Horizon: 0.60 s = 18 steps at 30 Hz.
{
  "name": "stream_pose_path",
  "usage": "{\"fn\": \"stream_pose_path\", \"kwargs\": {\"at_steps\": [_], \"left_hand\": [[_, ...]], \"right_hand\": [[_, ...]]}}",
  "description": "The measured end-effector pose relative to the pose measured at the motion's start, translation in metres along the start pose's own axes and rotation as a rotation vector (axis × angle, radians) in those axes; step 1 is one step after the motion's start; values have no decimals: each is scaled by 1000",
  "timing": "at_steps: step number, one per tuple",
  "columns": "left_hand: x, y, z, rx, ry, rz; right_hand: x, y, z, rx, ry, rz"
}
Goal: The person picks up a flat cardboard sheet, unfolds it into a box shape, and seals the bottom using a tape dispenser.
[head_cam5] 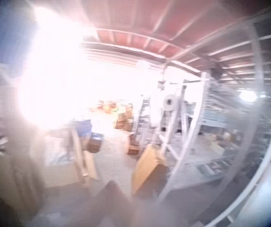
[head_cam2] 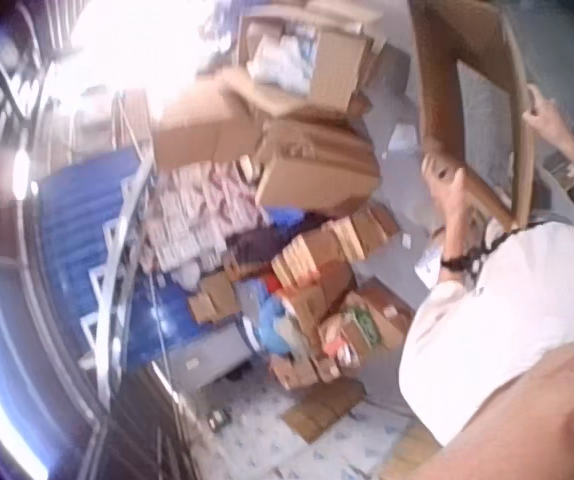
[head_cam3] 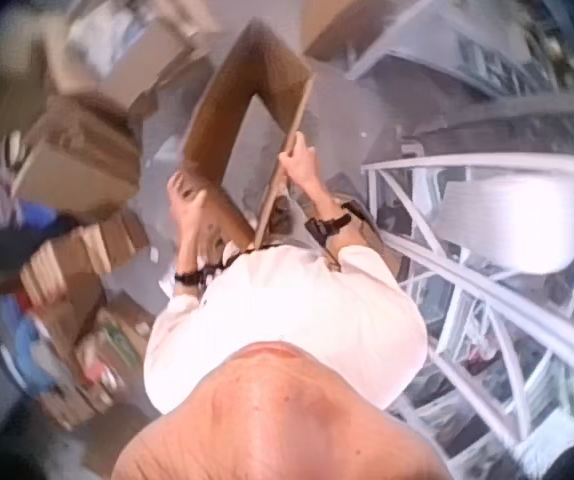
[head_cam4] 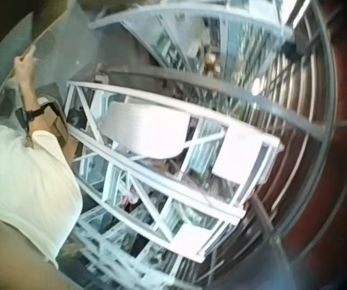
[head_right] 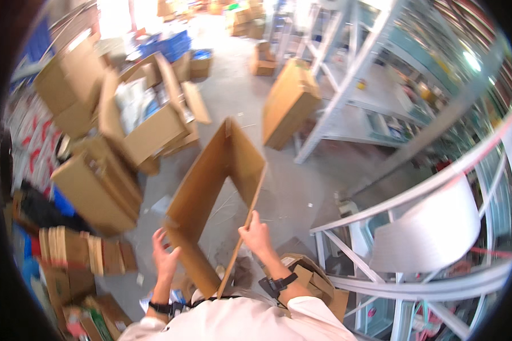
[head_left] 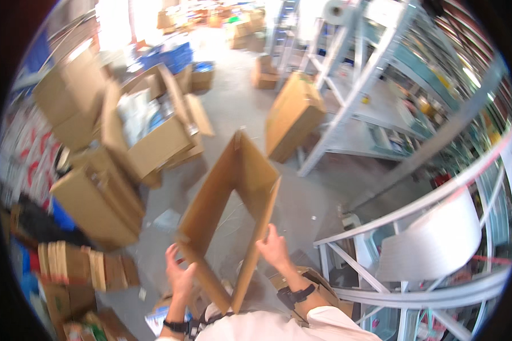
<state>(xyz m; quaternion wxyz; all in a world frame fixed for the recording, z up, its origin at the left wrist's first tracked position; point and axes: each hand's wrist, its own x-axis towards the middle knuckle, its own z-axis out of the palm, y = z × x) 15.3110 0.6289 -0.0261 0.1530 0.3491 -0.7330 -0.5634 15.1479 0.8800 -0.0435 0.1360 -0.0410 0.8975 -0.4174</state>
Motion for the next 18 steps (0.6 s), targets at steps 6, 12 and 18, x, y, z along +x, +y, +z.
{"fn": "stream_pose_path", "kwargs": {"at_steps": [6,12,18], "left_hand": [[50,-42,6,83,217,265],[144,21,9,851,205,357],[203,60,52,392,-82,151]], "right_hand": [[52,23,-17,-51,97,9],[111,3,-54,84,182,-196],[151,-6,-103,123,290,-262]]}}
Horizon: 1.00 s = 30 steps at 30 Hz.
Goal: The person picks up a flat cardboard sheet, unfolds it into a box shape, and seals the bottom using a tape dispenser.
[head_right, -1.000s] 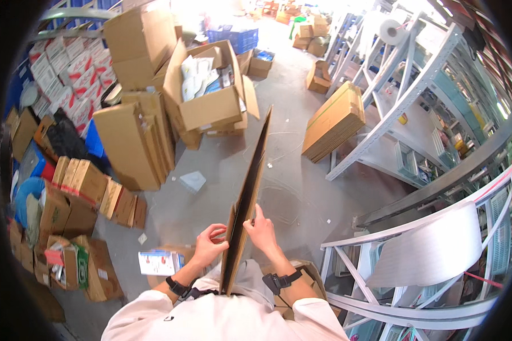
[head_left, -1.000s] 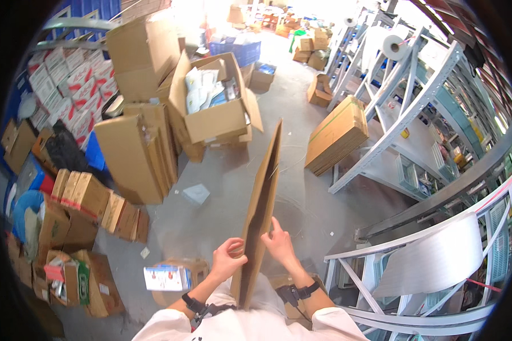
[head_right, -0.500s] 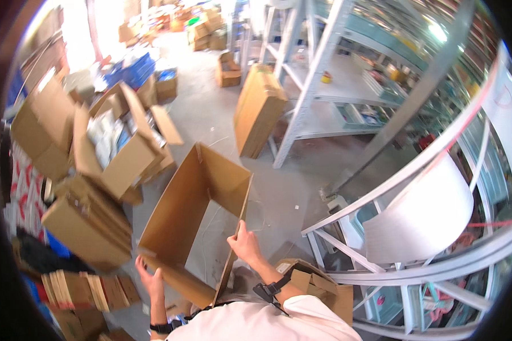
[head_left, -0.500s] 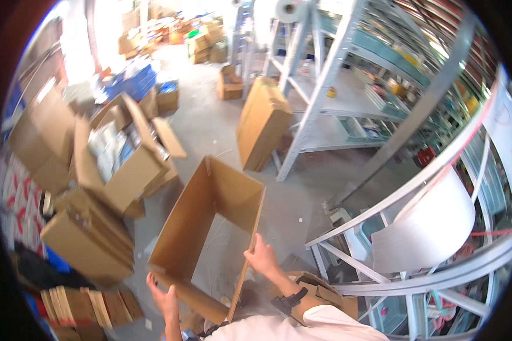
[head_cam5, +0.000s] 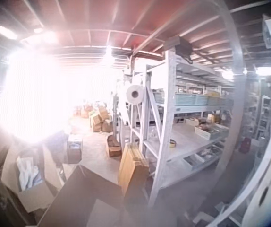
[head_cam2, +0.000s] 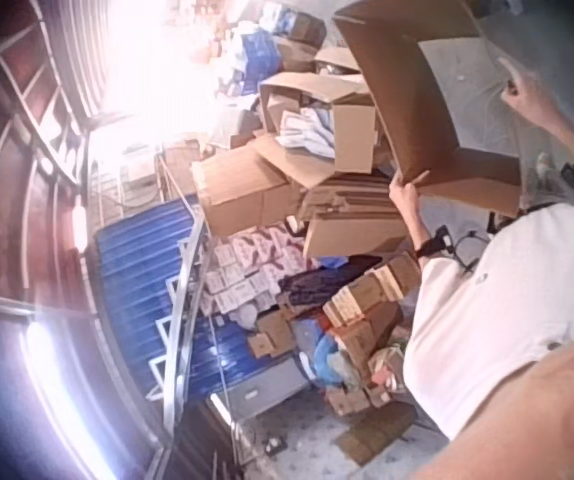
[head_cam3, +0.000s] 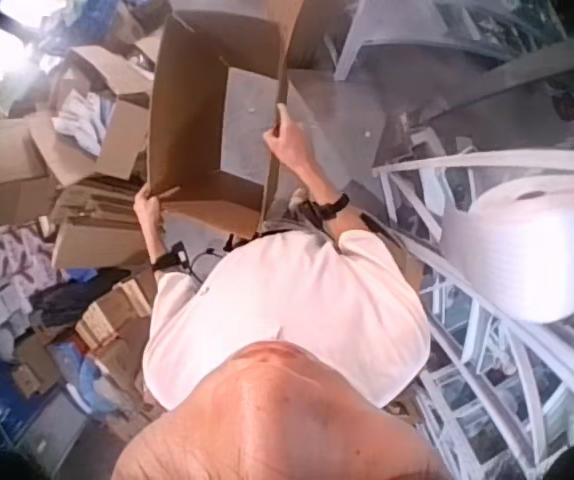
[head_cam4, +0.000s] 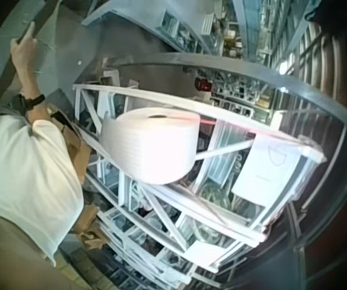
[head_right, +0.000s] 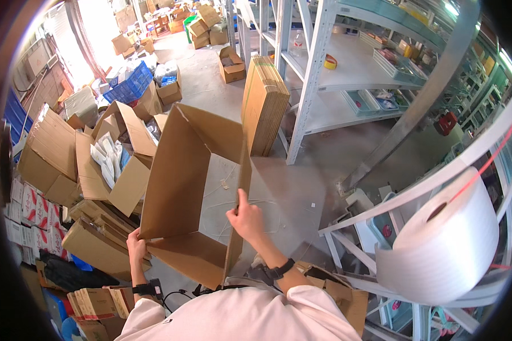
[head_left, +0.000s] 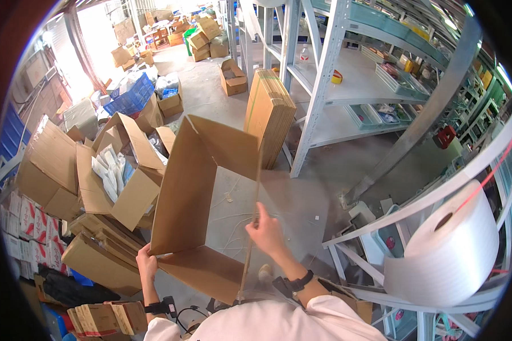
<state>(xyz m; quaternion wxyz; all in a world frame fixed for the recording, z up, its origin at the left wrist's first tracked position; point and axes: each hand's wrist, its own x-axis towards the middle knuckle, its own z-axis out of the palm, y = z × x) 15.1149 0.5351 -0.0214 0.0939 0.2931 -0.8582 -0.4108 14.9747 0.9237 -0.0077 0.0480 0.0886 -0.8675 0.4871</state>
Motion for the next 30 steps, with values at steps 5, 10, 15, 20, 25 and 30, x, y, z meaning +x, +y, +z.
{"fn": "stream_pose_path", "kwargs": {"at_steps": [5,10,15,20,25,30], "left_hand": [[-13,-9,8,126,12,94],[-39,-10,24,272,-61,-178],[-34,24,106,-255,277,-471],[18,-5,194,-1043,100,-798],[90,17,208,-1039,182,-801],[156,44,205,-971,300,-912]], "right_hand": [[16,55,-22,-45,27,168],[62,104,-55,-44,-101,478],[119,109,-54,-4,-111,418],[208,125,-24,-41,-269,342],[291,118,2,-61,-383,337],[333,177,35,32,-415,526]]}}
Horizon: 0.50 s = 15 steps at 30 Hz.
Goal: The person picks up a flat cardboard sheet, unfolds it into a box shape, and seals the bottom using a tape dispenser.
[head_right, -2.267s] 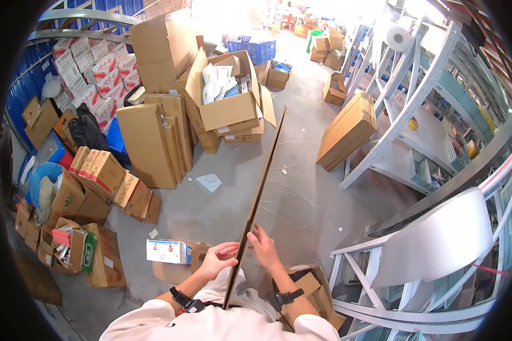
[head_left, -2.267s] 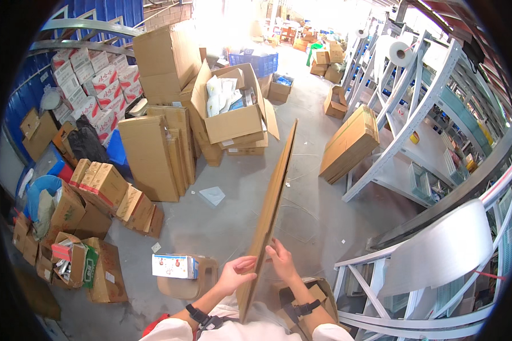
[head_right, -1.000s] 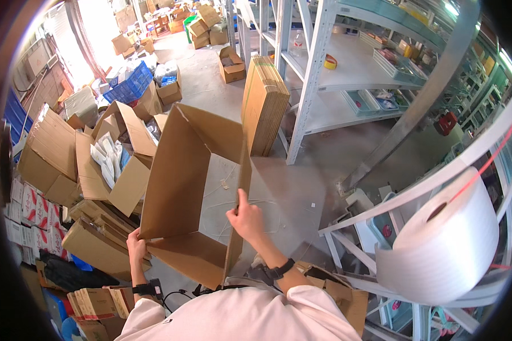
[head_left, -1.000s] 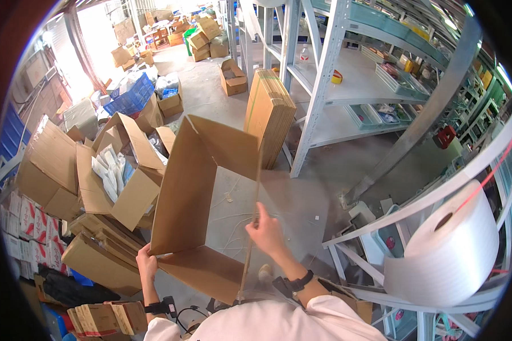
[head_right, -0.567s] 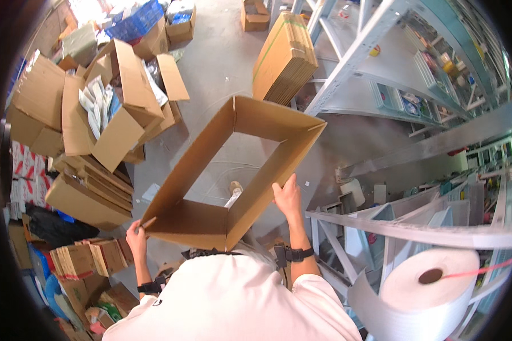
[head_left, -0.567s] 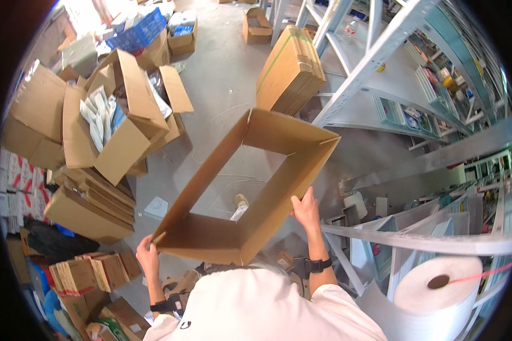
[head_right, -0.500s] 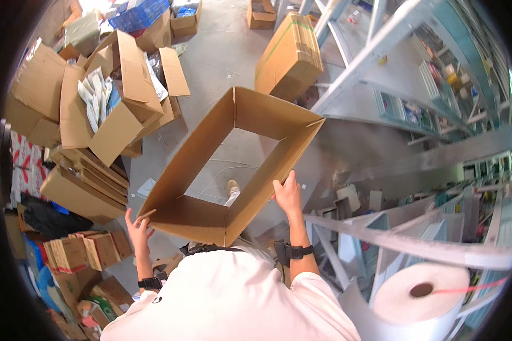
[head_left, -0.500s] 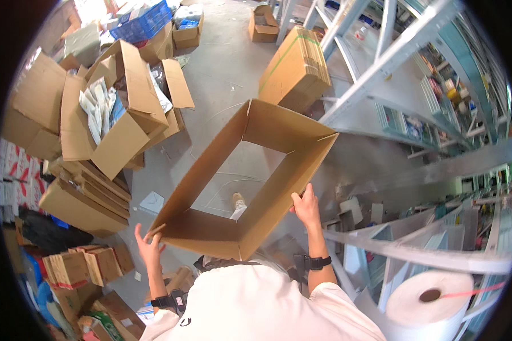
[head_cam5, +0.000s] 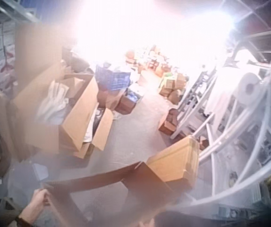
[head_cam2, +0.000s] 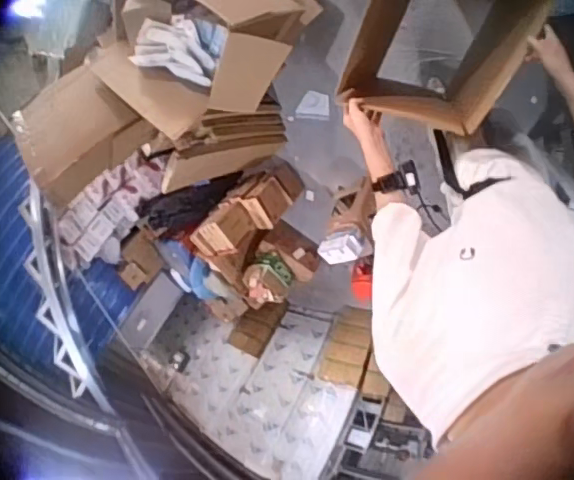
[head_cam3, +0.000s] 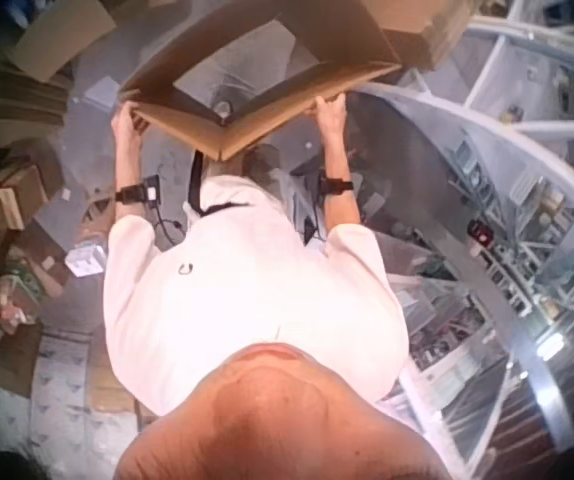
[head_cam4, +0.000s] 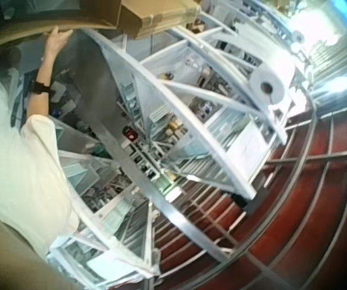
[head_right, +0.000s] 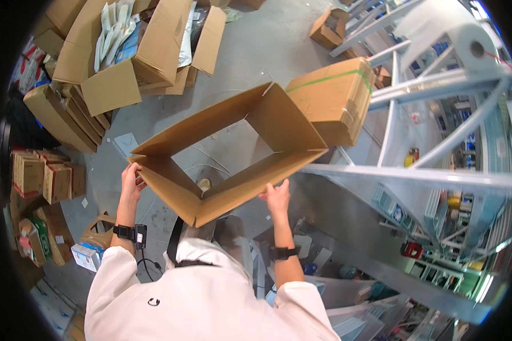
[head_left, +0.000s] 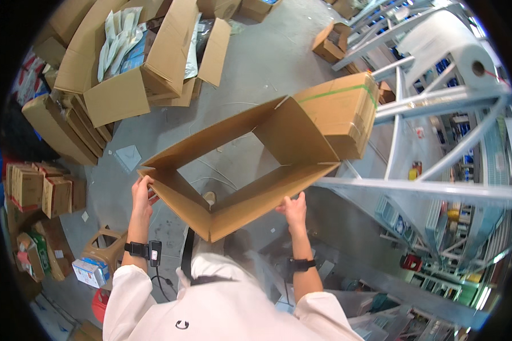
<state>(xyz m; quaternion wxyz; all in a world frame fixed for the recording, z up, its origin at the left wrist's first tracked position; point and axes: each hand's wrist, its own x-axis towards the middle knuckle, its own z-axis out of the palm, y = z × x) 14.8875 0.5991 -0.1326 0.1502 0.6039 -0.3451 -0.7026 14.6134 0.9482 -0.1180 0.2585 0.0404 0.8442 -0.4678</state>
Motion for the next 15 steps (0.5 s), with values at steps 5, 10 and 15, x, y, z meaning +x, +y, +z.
{"fn": "stream_pose_path", "kwargs": {"at_steps": [5,10,15], "left_hand": [[66,-41,64,163,186,137],[213,-112,93,384,291,232],[259,-201,124,818,641,151]], "right_hand": [[56,65,55,65,-94,130],[149,138,159,122,-135,83],[150,163,216,129,-364,200]]}}
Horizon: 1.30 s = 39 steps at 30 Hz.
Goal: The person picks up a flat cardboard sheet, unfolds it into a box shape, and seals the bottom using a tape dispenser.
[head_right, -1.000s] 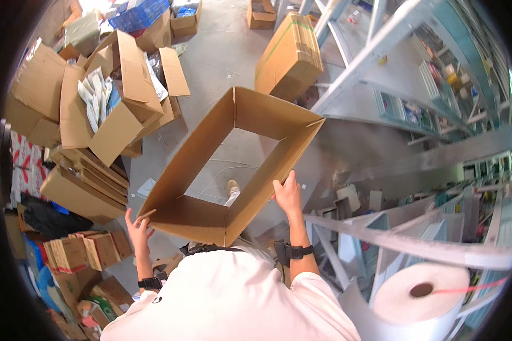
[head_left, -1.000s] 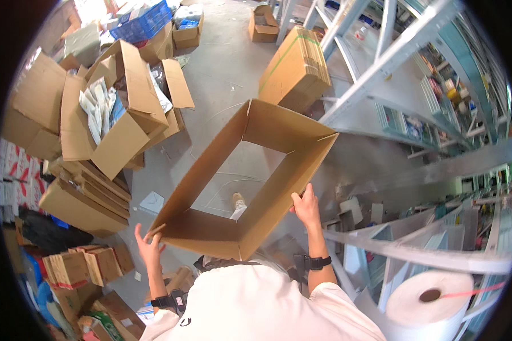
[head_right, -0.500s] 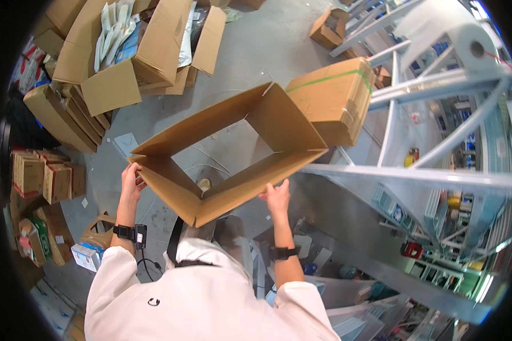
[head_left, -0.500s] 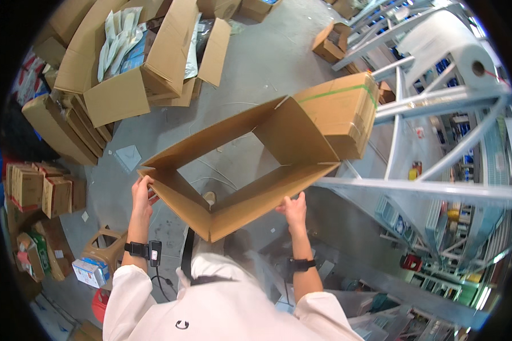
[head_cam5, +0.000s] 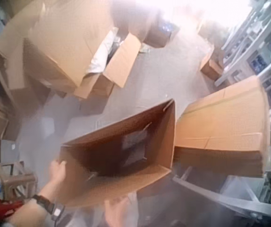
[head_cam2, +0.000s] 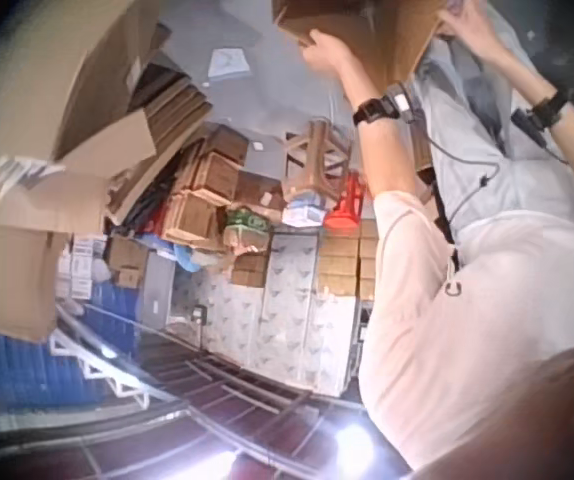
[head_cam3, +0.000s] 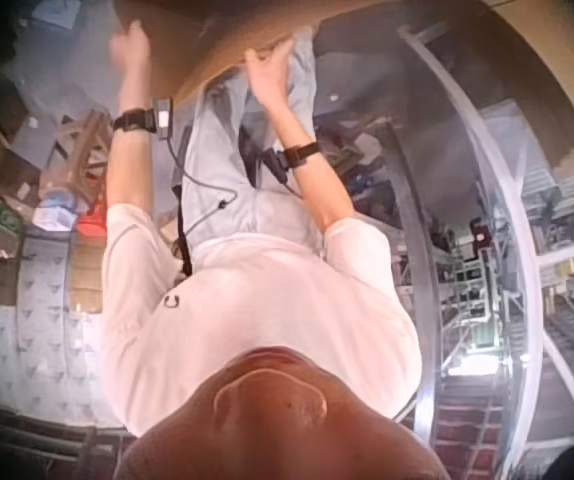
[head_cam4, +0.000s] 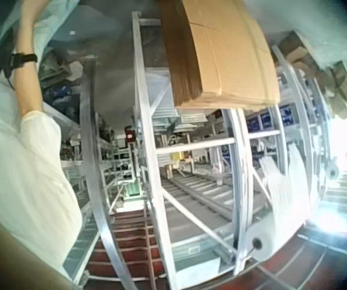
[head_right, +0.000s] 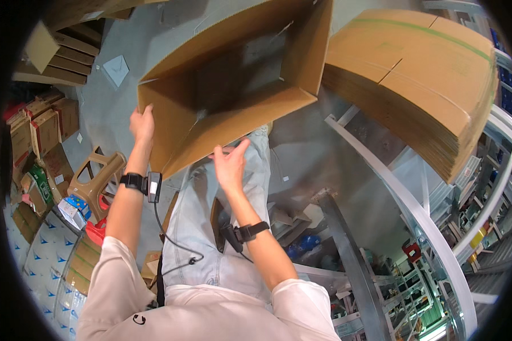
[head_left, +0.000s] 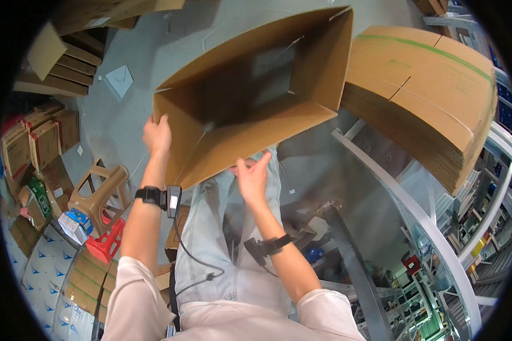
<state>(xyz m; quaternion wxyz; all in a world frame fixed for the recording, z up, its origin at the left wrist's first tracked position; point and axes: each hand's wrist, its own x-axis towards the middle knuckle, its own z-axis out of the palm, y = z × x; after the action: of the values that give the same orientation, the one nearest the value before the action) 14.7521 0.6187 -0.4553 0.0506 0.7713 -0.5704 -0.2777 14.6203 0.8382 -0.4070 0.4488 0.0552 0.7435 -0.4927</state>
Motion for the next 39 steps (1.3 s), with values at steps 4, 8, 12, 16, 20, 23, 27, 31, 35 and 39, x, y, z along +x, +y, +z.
{"fn": "stream_pose_path", "kwargs": {"at_steps": [4,8,12,16,20,23,27,31,35,39], "left_hand": [[-52,-15,-26,36,-139,55],[-88,-77,-50,139,-205,176],[-102,-122,-68,113,-318,62],[-107,-104,-46,88,-290,40],[-77,-106,-56,97,-232,-14],[-46,-129,-75,75,-100,-195],[-22,-138,-62,-173,110,-104],[-17,-141,-55,-178,188,62],[-25,-131,-45,-294,176,217],[-32,-124,-52,-146,96,252]], "right_hand": [[-8,7,-24,5,-38,111],[38,-43,-108,-510,-450,124],[100,-144,-138,-527,208,-456],[234,-175,-135,-862,491,-824],[228,-176,-117,-742,147,-738],[167,-163,-106,-751,-19,-735],[142,-114,-100,-807,-153,-714],[154,-106,-109,-762,-131,-549],[170,-117,-108,-605,-235,-481],[147,-110,-52,-776,8,-607]]}}
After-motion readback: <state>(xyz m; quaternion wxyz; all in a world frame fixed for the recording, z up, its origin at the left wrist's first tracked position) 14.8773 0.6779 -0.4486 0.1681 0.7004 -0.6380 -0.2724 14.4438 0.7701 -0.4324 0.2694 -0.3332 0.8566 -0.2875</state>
